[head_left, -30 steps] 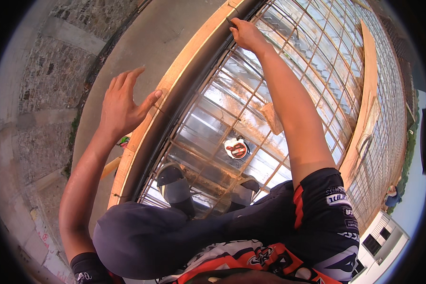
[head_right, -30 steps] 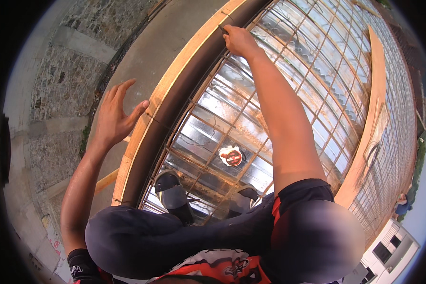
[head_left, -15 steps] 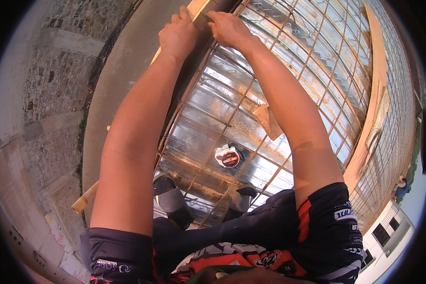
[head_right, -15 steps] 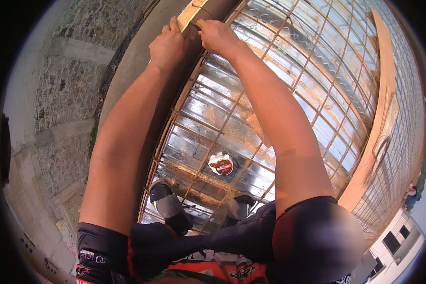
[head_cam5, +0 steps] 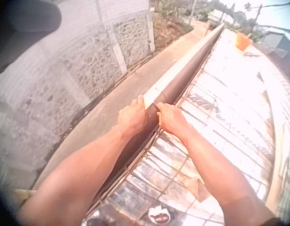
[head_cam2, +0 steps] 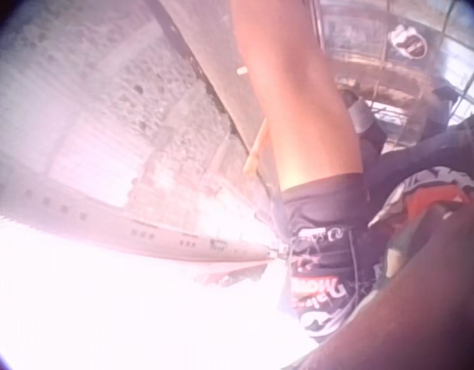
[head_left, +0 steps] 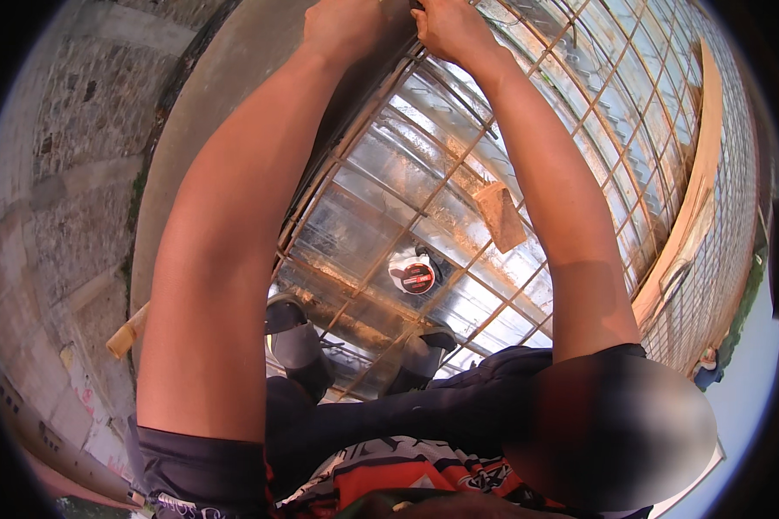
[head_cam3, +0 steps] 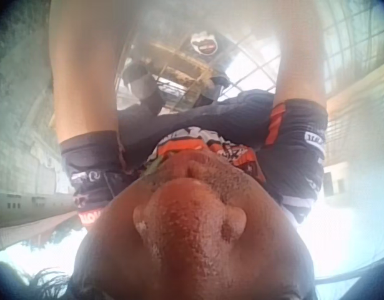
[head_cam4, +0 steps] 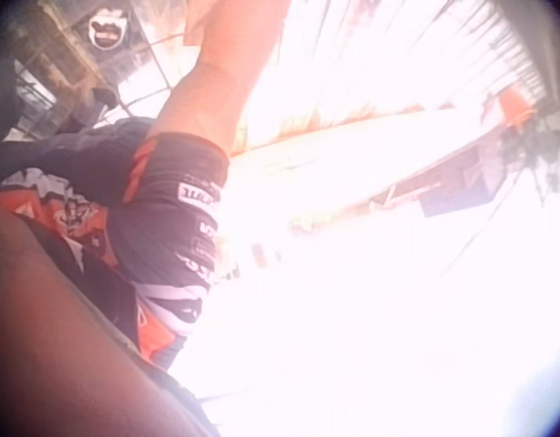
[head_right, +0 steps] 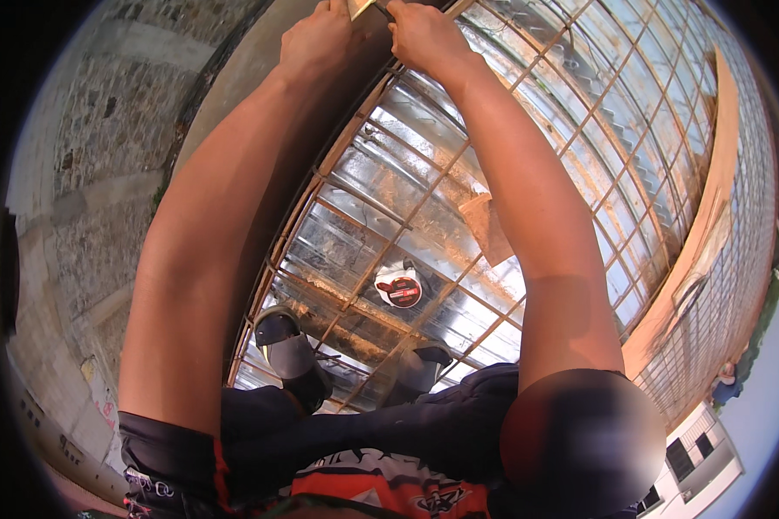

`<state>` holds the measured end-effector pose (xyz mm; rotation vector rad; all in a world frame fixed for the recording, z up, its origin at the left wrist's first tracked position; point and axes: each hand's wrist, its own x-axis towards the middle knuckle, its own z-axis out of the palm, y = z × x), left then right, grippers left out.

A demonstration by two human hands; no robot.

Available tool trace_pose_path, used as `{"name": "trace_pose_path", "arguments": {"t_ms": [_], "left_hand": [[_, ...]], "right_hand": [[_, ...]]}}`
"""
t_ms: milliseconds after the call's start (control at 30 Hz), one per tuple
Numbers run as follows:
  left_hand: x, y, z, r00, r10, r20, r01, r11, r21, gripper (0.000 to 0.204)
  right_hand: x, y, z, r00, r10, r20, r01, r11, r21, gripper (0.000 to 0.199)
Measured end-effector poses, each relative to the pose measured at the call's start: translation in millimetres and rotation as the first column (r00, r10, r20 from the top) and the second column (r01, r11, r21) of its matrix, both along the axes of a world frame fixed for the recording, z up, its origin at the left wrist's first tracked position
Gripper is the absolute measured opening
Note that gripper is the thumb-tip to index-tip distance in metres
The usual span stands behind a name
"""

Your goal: The person is assembling a curved wooden structure by hand. They repeatedly pick up small metal fasteners, place them into pre-drilled holes along the wooden frame, and bend them to secure the pieces together.

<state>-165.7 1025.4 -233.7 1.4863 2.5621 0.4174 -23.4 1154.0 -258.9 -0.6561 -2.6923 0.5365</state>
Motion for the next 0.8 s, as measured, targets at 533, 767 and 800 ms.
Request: {"name": "trace_pose_path", "arguments": {"t_ms": [533, 767, 800], "left_hand": [[-11.1, 0.6, -9.3, 0.991, -0.078, 0.113, 0.084, 0.995, -0.056, 0.088], [-74.8, -78.0, 129.6, 0.829, -0.545, -0.121, 0.497, 0.820, -0.284, 0.070], [-75.9, -109.6, 148.0, 0.818, -0.566, -0.098, 0.536, 0.814, -0.226, 0.058]], "right_hand": [[1.8, -7.4, 12.6, 0.981, -0.046, 0.191, 0.066, 0.993, -0.098, 0.029], [14.3, -2.0, 7.2, 0.977, -0.111, 0.183, 0.128, 0.988, -0.083, 0.047], [11.3, -2.7, 12.5, 0.982, -0.122, 0.143, 0.131, 0.990, -0.055, 0.048]]}}
